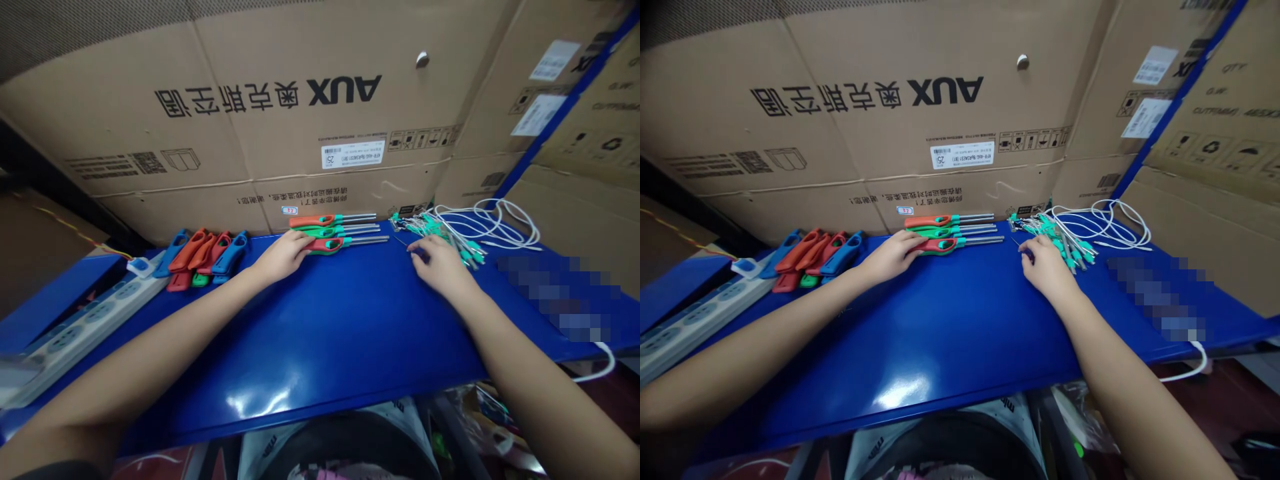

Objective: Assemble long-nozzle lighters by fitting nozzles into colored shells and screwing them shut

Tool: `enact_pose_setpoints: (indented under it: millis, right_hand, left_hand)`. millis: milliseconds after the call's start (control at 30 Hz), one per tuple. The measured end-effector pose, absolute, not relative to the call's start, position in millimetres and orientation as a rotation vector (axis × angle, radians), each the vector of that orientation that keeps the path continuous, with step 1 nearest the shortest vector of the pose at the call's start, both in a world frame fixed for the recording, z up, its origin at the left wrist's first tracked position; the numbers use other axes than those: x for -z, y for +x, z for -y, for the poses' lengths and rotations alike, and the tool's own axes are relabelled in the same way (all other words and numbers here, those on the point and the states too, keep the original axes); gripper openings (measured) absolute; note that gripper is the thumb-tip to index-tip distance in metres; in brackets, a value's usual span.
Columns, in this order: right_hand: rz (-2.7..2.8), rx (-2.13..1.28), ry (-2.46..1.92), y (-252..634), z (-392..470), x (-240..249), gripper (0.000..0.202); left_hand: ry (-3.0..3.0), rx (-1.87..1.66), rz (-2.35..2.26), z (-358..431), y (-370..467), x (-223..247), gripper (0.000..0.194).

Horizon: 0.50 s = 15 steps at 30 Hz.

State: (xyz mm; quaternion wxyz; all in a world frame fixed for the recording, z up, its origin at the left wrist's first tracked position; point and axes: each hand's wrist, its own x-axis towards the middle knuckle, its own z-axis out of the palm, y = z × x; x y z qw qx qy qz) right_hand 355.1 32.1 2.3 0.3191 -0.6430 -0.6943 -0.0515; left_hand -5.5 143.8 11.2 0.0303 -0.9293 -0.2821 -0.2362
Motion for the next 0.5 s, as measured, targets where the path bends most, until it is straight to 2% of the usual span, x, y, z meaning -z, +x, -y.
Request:
enact_pose_setpoints:
  millis: [233, 500]
  right_hand:
    - [1.945, -0.011, -1.835, 349.1, -31.1, 2.7, 0.020]
    - [1.978, -0.007, -1.938, 345.9, -27.8, 1.2, 0.020]
  left_hand:
    - [-2.836, 0.661, 0.874, -149.1, -10.2, -10.3, 0.032]
    - [-2.774, 0.628, 0.854, -139.6, -9.7, -17.9, 0.033]
